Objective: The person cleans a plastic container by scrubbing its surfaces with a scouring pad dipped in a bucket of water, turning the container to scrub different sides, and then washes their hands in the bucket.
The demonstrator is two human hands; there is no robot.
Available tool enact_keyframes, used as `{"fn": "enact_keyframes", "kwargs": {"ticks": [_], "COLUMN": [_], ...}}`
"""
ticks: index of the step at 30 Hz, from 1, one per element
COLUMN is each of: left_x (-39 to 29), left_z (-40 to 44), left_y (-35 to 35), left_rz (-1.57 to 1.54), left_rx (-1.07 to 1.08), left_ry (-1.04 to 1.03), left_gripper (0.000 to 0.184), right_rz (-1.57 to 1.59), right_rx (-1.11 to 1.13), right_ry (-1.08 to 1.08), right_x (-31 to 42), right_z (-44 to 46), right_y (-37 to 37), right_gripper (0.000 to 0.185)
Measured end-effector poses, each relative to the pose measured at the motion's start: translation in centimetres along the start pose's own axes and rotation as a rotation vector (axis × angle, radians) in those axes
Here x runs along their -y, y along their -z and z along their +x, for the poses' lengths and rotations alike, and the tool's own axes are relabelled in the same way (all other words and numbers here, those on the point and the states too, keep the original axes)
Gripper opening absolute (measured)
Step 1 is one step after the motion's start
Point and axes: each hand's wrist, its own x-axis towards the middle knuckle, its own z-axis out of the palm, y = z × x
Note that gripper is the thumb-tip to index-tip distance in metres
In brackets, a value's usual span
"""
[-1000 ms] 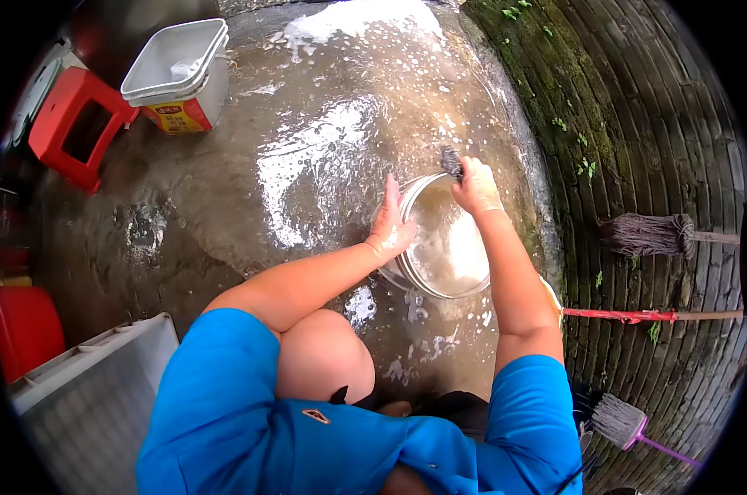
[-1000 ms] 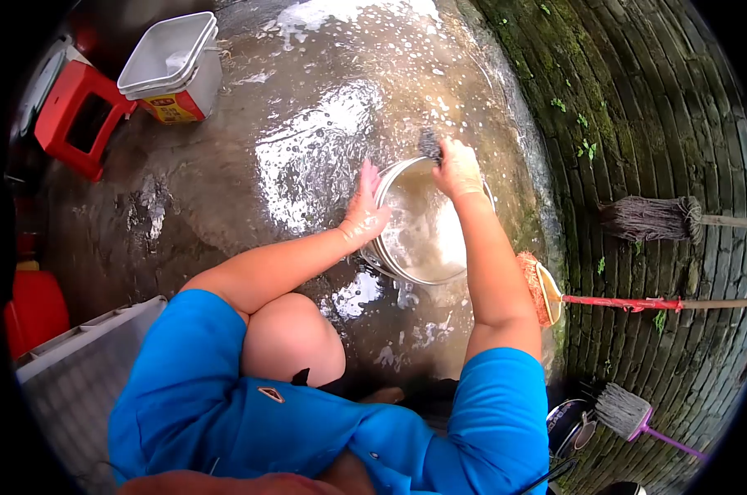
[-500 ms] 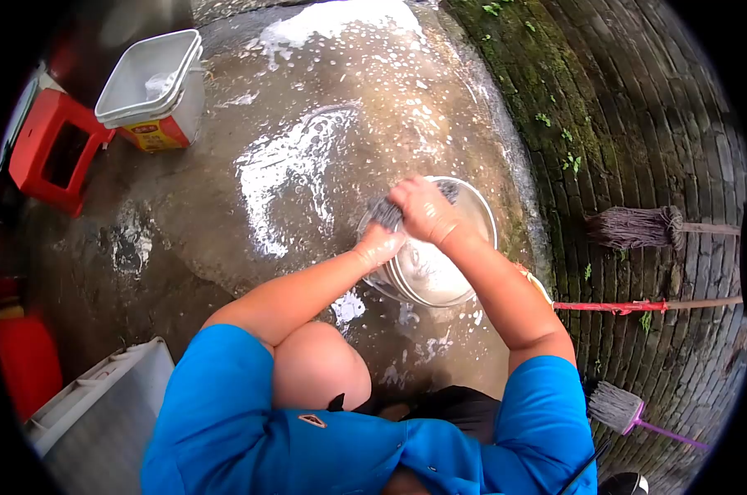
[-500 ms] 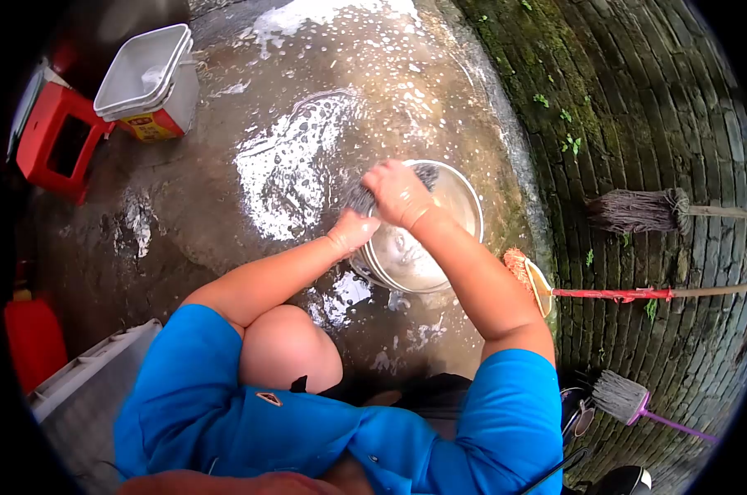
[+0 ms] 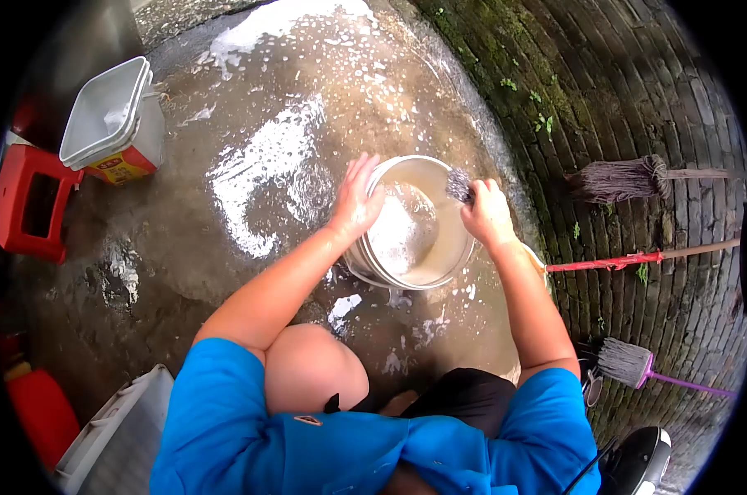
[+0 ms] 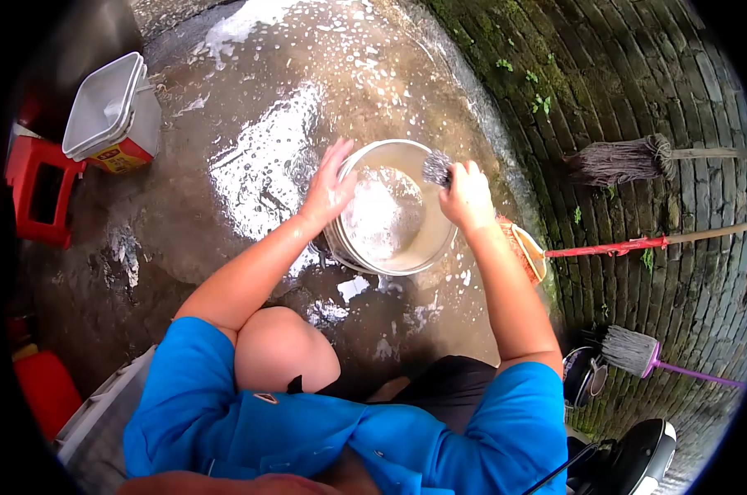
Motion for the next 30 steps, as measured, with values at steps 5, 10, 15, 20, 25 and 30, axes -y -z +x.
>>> {"fn": "enact_keyframes", "kwargs": {"ticks": [5, 10, 15, 20, 25, 30], "left_x": [1.9, 1.8, 0.9, -0.1, 2.1, 1.1], "left_z": [3.2, 2.9, 2.8, 2.9, 3.2, 3.6], "left_y": [-1.9, -1.8, -2.2, -2.0, -2.8, -1.9], "left_rz": [-0.163, -0.212, -0.378, -0.385, -0.228, -0.172], "left_rx": [0.169, 0.156, 0.100, 0.079, 0.054, 0.130], "left_ry": [0.054, 0.086, 0.176, 0.282, 0.073, 0.114], "left_gripper": [0.044, 0.041, 0.034, 0.031, 0.037, 0.046], "right_rz": [-0.324, -0.349, 1.514, 1.821, -0.186, -0.947], "right_rx": [0.531, 0.813, 0.819, 0.375, 0.940, 0.468], "right_ry": [0.584, 0.256, -0.570, -0.683, 0.344, 0.811], "right_x": [5.2, 6.6, 13.4, 16.2, 5.9, 2.3], "right_z": [2.8, -0.3, -0.1, 0.1, -3.8, 7.8], "right_y": [-5.6, -15.5, -10.5, -6.9, -6.5, -4.5], "right_gripper": [0.043, 0.046, 0.044, 0.037, 0.037, 0.039]}}
